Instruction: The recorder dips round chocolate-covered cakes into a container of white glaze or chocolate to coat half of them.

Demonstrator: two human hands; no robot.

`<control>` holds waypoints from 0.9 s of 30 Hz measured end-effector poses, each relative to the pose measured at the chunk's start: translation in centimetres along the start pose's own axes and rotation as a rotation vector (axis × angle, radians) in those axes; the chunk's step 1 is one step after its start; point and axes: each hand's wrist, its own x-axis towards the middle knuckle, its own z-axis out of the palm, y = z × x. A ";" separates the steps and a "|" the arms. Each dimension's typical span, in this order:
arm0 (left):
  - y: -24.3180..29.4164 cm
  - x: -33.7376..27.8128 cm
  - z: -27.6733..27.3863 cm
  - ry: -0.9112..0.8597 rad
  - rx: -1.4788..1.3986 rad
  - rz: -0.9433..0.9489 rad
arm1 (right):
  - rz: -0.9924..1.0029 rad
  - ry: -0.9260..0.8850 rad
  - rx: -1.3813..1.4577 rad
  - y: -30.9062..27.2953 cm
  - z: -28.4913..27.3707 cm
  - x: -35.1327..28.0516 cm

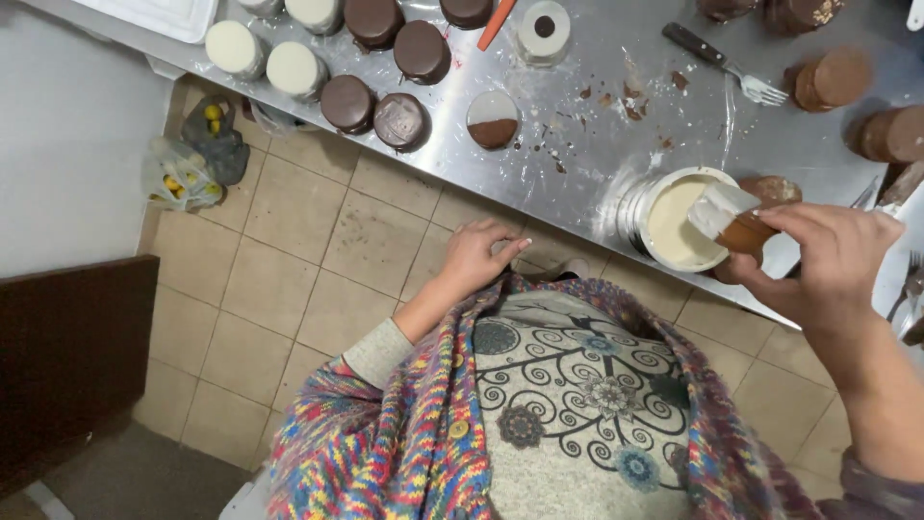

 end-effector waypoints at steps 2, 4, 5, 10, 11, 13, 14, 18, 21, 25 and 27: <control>-0.4 -0.3 -0.1 0.010 -0.015 -0.011 | -0.023 -0.015 -0.004 1.0 1.0 2.0; -0.6 -0.4 -0.3 -0.001 -0.031 -0.099 | -0.093 0.004 0.077 1.7 1.8 5.9; -0.9 -0.5 -0.3 0.008 -0.037 -0.101 | -0.103 0.002 0.074 2.7 3.6 7.4; -1.3 -2.3 -0.1 0.147 -0.078 -0.154 | -0.279 -0.039 0.058 6.4 11.8 14.3; -1.6 -2.6 0.1 0.162 -0.083 -0.164 | -0.298 -0.042 0.060 6.5 13.0 15.5; -2.3 -3.3 0.5 0.150 -0.072 -0.270 | -0.324 -0.060 0.117 6.8 15.5 18.0; -2.4 -3.6 0.5 0.159 -0.074 -0.284 | -0.337 -0.065 0.125 7.0 16.5 18.5; -2.6 -4.4 0.2 0.134 -0.066 -0.358 | -0.370 -0.036 0.101 7.4 19.8 20.0; -2.3 -4.1 0.1 0.127 -0.045 -0.388 | -0.354 -0.014 0.121 7.4 21.1 20.3; -2.2 -3.6 0.4 0.123 -0.034 -0.394 | -0.309 0.027 0.133 7.6 23.2 19.9; -2.1 -3.1 0.5 0.117 -0.029 -0.386 | -0.300 0.020 0.136 7.9 23.6 19.6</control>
